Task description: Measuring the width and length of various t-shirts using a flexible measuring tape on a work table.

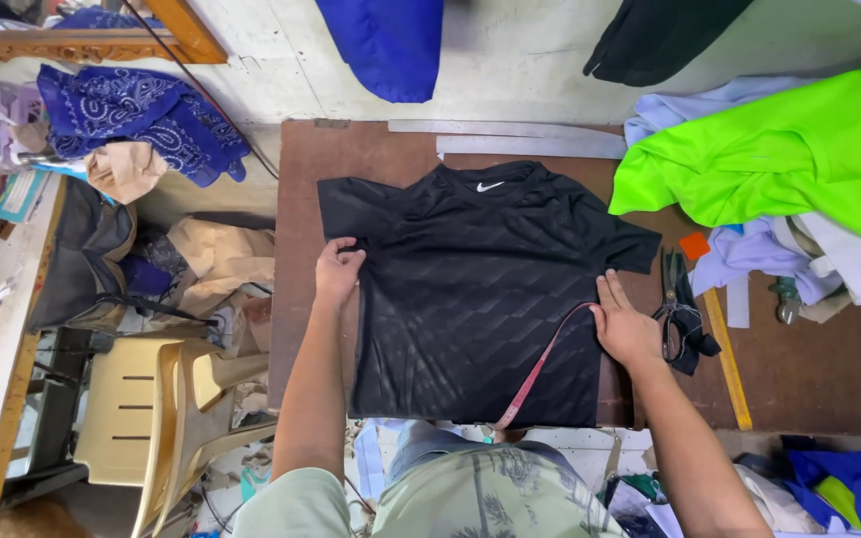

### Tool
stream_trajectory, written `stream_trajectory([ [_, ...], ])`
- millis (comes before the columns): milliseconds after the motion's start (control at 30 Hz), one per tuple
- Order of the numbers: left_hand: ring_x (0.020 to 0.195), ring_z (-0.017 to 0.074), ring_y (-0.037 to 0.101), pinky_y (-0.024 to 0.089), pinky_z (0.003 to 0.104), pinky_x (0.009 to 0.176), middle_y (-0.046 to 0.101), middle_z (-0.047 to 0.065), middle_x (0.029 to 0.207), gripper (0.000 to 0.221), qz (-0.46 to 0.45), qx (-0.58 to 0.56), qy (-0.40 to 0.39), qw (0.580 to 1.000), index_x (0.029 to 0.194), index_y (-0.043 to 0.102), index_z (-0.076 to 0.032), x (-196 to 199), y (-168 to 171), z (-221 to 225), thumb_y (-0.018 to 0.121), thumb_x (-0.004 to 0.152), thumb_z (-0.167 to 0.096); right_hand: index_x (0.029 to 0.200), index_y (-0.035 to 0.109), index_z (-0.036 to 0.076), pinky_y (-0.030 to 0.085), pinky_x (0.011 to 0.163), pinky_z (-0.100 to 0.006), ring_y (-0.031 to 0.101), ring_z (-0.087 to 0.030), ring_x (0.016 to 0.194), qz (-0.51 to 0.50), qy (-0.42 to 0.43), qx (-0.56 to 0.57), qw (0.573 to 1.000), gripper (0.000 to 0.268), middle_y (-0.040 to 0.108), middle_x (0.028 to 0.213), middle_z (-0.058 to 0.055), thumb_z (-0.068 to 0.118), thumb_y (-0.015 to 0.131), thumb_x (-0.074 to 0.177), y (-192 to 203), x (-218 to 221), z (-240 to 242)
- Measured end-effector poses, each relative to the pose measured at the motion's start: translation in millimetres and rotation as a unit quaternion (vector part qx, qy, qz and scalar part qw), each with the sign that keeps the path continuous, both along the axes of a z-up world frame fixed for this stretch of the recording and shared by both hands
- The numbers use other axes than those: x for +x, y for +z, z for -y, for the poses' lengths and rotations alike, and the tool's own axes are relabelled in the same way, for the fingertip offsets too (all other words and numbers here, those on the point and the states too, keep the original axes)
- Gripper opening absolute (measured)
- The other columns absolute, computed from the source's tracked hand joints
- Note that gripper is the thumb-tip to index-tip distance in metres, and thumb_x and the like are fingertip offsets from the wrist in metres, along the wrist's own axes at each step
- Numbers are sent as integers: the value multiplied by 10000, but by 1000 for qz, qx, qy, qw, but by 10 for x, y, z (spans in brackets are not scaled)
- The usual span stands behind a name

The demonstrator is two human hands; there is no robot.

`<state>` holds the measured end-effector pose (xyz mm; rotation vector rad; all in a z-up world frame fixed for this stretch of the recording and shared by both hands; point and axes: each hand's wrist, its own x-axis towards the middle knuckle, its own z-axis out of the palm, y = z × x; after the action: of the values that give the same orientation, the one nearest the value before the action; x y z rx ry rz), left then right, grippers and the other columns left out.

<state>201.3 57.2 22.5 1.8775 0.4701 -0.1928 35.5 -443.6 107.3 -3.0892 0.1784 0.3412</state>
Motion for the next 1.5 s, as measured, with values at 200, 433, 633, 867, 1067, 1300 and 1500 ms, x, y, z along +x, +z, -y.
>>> stream_trajectory([
  [200,486,46,526,545,181,423,574,-37,656,350,-65,-253,86,962,1208,664,-127,-98,104,33,695,864,-73,1670,184,334,629,898,-490,727,-364,1094,-27,14,-4,1000,625,79,1761,129,429,293,1062,114,-37,19],
  [433,864,289,749,618,440,794,739,9,1125,353,206,360,-81,906,1284,628,-294,-244,-83,56,647,935,-246,1676,155,320,635,907,-490,745,-368,1084,-36,-11,-27,999,626,36,1772,117,415,260,1066,111,-70,-125],
  [633,1102,277,646,529,402,926,575,77,1292,403,375,437,-28,817,1344,599,-138,-649,-119,268,648,953,-223,1675,157,324,636,896,-502,758,-375,1040,-28,-10,-16,999,621,60,1768,111,408,272,1071,-47,-139,-118],
  [867,1539,316,265,207,550,1217,284,74,1692,645,239,481,-121,835,1584,406,-159,-982,147,459,572,1005,-391,1522,517,355,619,889,-464,675,-300,1194,128,-17,52,990,462,493,1590,55,404,454,1067,165,-312,-84],
  [1067,1483,440,334,138,547,1246,509,246,1510,834,312,-93,-387,863,1597,325,-20,-1725,858,1994,719,901,-256,1136,837,183,586,883,-368,774,-183,973,106,-20,510,853,280,837,1013,-38,120,695,903,688,-623,-390],
  [1300,615,270,719,628,497,487,696,214,1194,261,-106,-475,-376,789,1251,607,-38,-1847,430,1866,624,1050,-203,1049,784,64,424,629,-231,458,-81,593,60,-16,534,843,297,494,568,45,-10,806,763,1226,-438,508],
  [1500,794,93,575,455,311,734,653,-31,830,171,19,48,-380,923,971,670,-185,-1365,781,841,620,987,-348,1129,803,96,344,617,-198,436,-54,636,-87,-36,493,865,294,519,673,48,88,834,837,627,-123,680],
])
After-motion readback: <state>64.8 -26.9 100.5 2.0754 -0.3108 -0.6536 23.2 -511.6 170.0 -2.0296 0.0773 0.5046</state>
